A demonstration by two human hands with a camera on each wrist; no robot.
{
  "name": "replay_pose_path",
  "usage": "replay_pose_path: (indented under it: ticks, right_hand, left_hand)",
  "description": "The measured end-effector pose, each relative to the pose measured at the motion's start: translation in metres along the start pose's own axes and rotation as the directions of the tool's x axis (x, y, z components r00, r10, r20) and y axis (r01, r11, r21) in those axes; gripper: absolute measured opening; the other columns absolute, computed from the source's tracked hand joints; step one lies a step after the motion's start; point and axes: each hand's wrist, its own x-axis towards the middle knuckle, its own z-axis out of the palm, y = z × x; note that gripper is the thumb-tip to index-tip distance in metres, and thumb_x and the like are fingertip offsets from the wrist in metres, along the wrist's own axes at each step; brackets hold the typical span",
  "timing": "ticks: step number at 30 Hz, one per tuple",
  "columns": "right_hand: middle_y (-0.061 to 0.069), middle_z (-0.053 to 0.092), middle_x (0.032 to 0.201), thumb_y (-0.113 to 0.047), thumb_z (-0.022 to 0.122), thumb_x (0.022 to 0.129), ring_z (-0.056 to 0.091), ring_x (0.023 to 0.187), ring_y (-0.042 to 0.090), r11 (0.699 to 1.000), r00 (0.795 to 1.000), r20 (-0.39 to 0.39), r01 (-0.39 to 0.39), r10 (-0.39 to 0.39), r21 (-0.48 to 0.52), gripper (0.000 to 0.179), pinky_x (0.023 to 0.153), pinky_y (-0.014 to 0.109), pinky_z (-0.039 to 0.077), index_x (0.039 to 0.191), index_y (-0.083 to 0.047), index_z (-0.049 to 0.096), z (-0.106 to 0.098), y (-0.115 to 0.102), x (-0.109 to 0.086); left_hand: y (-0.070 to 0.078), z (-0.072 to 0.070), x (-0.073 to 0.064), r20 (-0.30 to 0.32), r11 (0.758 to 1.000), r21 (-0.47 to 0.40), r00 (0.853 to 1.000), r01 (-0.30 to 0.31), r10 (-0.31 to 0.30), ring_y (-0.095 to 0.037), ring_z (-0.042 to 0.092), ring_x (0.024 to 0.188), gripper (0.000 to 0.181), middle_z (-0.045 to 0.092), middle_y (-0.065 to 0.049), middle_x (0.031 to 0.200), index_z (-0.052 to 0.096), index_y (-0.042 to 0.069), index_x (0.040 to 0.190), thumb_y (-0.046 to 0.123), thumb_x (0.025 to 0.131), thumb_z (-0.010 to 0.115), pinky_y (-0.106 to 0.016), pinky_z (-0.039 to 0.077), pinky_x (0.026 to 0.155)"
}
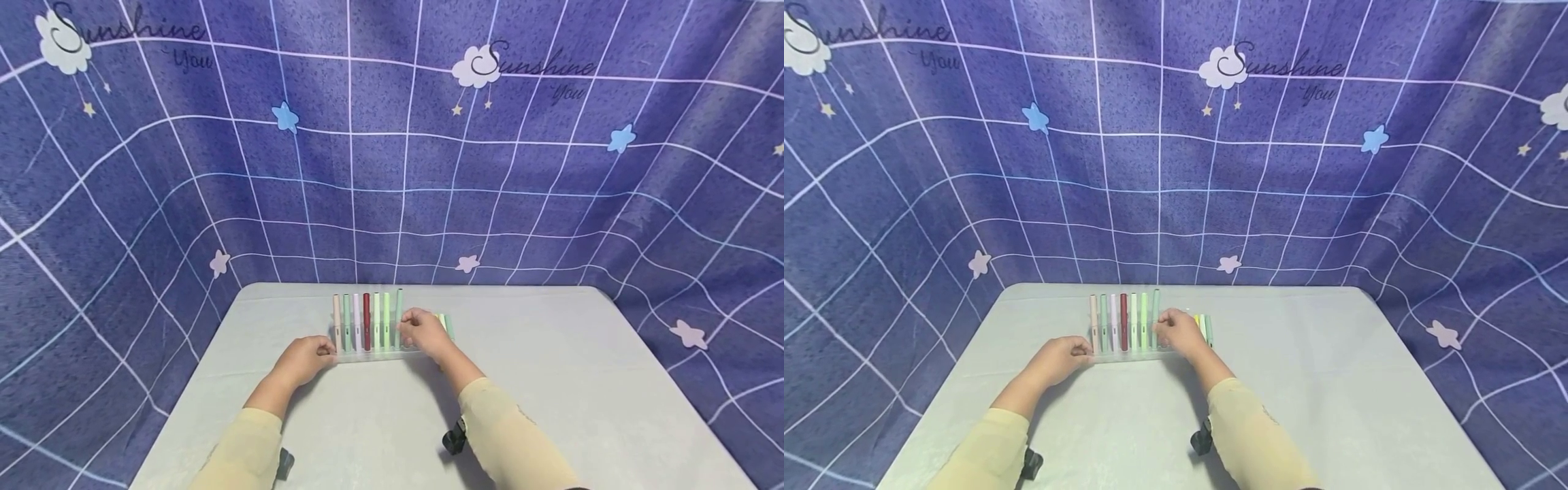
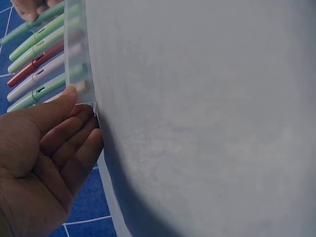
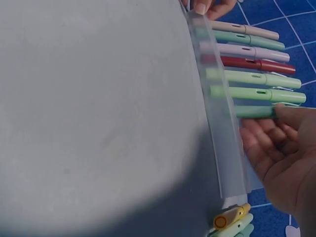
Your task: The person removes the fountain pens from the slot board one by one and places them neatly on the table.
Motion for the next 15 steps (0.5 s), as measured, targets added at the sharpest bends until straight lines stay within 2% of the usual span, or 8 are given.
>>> replay_pose_path:
  ticks: [2, 6, 9, 15]
  right_hand:
    - [0.017, 0.069, 0.090, -0.018, 0.065, 0.094, 0.068, 0.074, 0.025, 0.999, 1.000, -0.021, 0.017, -0.016, 0.033, 0.016, 0.064, 0.032, 0.056, 0.099, -0.004, 0.061, -0.002, -0.002, -0.002]
    - [0.022, 0.068, 0.101, -0.016, 0.063, 0.096, 0.070, 0.085, 0.033, 0.993, 0.999, -0.038, 0.033, -0.029, 0.113, 0.017, 0.076, 0.043, 0.060, 0.103, -0.001, 0.061, -0.008, -0.007, -0.006]
    - [0.022, 0.067, 0.101, -0.014, 0.061, 0.097, 0.069, 0.087, 0.034, 0.990, 0.999, -0.030, 0.032, -0.029, 0.141, 0.018, 0.081, 0.049, 0.058, 0.105, 0.002, 0.060, -0.015, -0.008, -0.008]
    - [0.021, 0.064, 0.101, -0.012, 0.060, 0.097, 0.067, 0.087, 0.033, 0.984, 1.000, -0.018, -0.001, 0.005, 0.176, 0.019, 0.084, 0.054, 0.056, 0.108, 0.004, 0.057, -0.030, -0.005, -0.009]
  left_hand:
    - [0.001, 0.000, 0.000, -0.002, 1.000, 0.003, 1.000, 0.002, -0.002, -0.015, 0.066, 0.086, 0.009, 0.073, 0.007, 0.087, 0.069, 0.022, 0.087, 0.027, 0.084, 0.076, -0.045, 0.050, 0.090]
    - [0.002, -0.001, -0.001, 0.000, 1.000, 0.009, 1.000, 0.001, -0.001, -0.012, 0.063, 0.081, 0.009, 0.072, 0.008, 0.084, 0.069, 0.021, 0.088, 0.026, 0.085, 0.075, -0.045, 0.050, 0.088]
    - [0.003, -0.001, -0.002, 0.003, 1.000, 0.012, 1.000, 0.011, -0.011, -0.010, 0.061, 0.079, 0.008, 0.071, 0.008, 0.083, 0.069, 0.021, 0.088, 0.027, 0.086, 0.075, -0.045, 0.051, 0.087]
    - [0.003, 0.000, -0.002, -0.002, 1.000, 0.019, 1.000, 0.010, -0.010, -0.010, 0.060, 0.079, 0.009, 0.070, 0.009, 0.083, 0.069, 0.021, 0.089, 0.026, 0.086, 0.075, -0.045, 0.051, 0.087]
